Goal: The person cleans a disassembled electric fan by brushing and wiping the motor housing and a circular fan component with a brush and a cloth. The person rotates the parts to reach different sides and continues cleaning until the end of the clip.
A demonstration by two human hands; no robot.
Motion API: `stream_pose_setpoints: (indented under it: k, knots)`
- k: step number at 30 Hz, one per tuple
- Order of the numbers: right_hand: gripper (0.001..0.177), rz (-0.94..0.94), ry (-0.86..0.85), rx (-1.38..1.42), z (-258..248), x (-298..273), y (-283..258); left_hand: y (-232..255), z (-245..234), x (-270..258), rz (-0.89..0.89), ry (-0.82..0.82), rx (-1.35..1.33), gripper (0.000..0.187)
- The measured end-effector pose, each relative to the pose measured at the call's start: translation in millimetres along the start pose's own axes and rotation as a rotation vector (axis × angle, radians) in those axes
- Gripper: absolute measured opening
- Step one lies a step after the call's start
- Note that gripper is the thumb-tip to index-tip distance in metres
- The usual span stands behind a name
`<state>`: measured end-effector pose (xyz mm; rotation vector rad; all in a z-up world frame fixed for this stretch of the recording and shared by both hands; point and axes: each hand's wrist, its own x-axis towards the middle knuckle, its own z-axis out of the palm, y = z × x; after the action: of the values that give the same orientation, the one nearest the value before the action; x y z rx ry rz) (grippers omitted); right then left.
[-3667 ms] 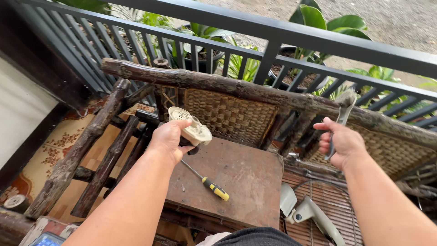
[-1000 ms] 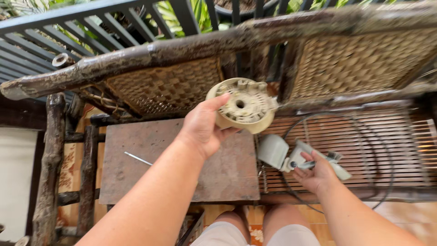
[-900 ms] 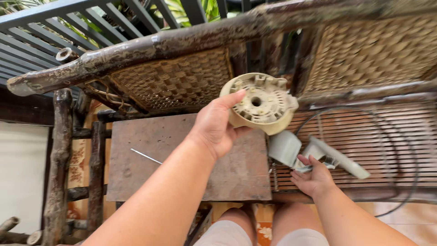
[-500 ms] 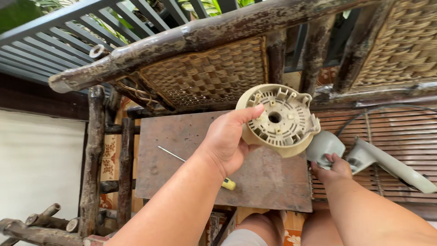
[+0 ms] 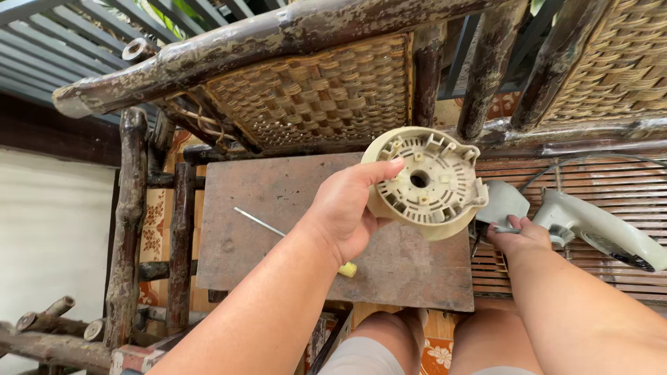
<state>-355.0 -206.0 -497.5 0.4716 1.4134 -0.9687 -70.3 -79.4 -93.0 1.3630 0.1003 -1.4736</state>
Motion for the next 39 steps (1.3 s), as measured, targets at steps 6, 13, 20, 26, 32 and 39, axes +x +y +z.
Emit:
stream_pose_setpoints:
  k: [6,13,20,26,32,39]
  knots:
    - [0.028,0.082,0.053,0.053,-8,22,-25,-4,1,-4,-0.015,0.027,-0.005,0.032]
    - [0.019,0.148,0.060,-0.061,-34,-4,-105,3,20,-21,-0.007,-0.009,-0.008,0.032]
    - [0.023,0.036,0.082,-0.519,-35,-79,-178,16,37,-58,0.012,0.010,0.028,0.033]
    - [0.021,-0.260,-0.058,-0.985,-4,-201,-205,2,34,-100,0.097,0.140,0.014,0.036]
    - [0.020,-0.557,-0.370,-1.296,33,-353,-221,-41,31,-151,0.162,0.248,-0.184,0.033]
    - [0.015,-0.823,-0.749,-1.628,49,-496,-172,-112,10,-225,0.305,0.356,-0.447,0.035]
